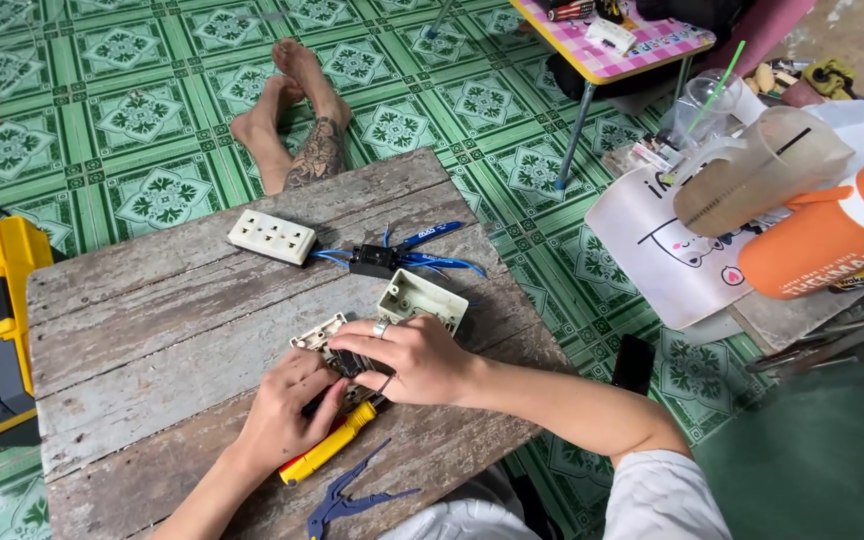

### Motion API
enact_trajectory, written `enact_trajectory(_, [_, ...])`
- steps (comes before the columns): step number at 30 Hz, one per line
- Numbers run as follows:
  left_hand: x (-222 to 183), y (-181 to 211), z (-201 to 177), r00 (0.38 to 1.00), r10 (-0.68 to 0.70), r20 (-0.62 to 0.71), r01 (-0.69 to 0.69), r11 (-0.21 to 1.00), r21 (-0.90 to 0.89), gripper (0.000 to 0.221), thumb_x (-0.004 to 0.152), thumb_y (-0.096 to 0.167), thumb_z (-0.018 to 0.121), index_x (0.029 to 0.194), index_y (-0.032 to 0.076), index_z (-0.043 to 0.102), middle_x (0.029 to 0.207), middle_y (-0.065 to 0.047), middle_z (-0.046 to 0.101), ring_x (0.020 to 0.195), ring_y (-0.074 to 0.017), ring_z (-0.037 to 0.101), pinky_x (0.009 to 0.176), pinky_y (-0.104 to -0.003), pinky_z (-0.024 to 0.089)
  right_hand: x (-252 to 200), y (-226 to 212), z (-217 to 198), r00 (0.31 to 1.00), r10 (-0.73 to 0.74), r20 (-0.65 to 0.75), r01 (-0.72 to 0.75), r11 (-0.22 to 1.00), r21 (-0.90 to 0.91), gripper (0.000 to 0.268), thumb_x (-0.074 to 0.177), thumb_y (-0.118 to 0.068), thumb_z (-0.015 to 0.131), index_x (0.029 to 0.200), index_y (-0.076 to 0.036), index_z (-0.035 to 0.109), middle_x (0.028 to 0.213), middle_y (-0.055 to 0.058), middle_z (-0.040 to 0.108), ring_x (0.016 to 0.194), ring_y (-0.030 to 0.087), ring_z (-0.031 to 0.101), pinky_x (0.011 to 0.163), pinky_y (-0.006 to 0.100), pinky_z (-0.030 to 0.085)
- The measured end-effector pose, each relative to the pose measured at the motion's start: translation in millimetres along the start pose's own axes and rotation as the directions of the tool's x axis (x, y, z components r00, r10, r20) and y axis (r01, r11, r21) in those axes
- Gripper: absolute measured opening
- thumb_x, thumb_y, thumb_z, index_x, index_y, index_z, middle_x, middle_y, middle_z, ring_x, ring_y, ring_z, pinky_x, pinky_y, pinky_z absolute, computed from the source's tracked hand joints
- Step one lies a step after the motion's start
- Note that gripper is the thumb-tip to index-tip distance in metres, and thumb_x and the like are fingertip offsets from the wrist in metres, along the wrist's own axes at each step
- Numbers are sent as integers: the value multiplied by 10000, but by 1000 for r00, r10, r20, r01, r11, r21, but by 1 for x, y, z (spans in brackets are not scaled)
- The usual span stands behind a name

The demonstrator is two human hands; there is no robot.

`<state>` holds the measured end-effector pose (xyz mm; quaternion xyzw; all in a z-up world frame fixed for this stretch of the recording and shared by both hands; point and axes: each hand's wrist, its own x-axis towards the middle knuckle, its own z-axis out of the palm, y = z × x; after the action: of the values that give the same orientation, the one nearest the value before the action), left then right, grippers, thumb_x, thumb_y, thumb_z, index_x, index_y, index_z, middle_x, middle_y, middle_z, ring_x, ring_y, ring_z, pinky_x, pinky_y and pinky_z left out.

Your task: Disassembling an electrical socket by unscrewing components and prying apart the housing using a screwdriver.

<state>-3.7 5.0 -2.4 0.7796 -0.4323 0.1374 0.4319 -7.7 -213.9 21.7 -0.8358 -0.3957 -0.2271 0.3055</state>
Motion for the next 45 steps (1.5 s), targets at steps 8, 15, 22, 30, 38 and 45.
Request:
enact_trajectory(8, [2,-4,-3,985,92,-143,-93,996,3,269,1005,151,569,772,30,626,670,-124,509,606,-386,584,592,-466,500,-9,6,5,995,96,-25,-95,995,44,532,811,-261,826,1288,-138,626,1105,66,689,636,193,691,560,317,587])
enact_trajectory(15, [4,-2,-7,971,-9,-239,13,1000,16,257,1037,135,560,810,24,612,686,-129,498,623,-393,565,587,-459,477,-11,7,-12,971,212,111,-215,977,7,293,902,-246,617,1092,-93,455,989,113,555,687,354,691,591,471,593])
enact_trajectory(22, [-2,-7,0,975,-44,-218,64,994,86,255,1030,174,576,805,62,619,659,-90,479,613,-354,567,588,-420,483,-11,-1,-10,963,166,211,-154,986,-71,242,851,-263,538,987,-106,414,952,146,532,543,363,665,463,467,556])
enact_trajectory(30, [-5,-10,2,979,-72,-192,100,984,145,252,1022,205,584,808,78,624,663,-86,483,629,-331,576,606,-395,487,-10,-3,-10,957,171,234,-144,981,-126,86,953,-120,459,1000,-115,387,948,118,518,545,358,680,446,486,562])
enact_trajectory(38, [-5,-8,5,981,-87,-175,121,974,193,241,1010,200,601,806,72,622,667,-91,480,632,-332,579,612,-401,487,-12,10,2,987,87,138,-44,957,-287,43,975,-213,516,974,-171,506,899,19,504,689,292,672,464,394,561])
enact_trajectory(45, [-4,-11,4,984,-54,-172,97,963,250,242,1007,195,609,790,89,615,669,-69,479,656,-300,590,680,-376,505,-2,2,-6,1000,1,27,10,924,-383,76,962,-222,629,901,-184,654,807,-22,587,598,199,637,457,287,542])
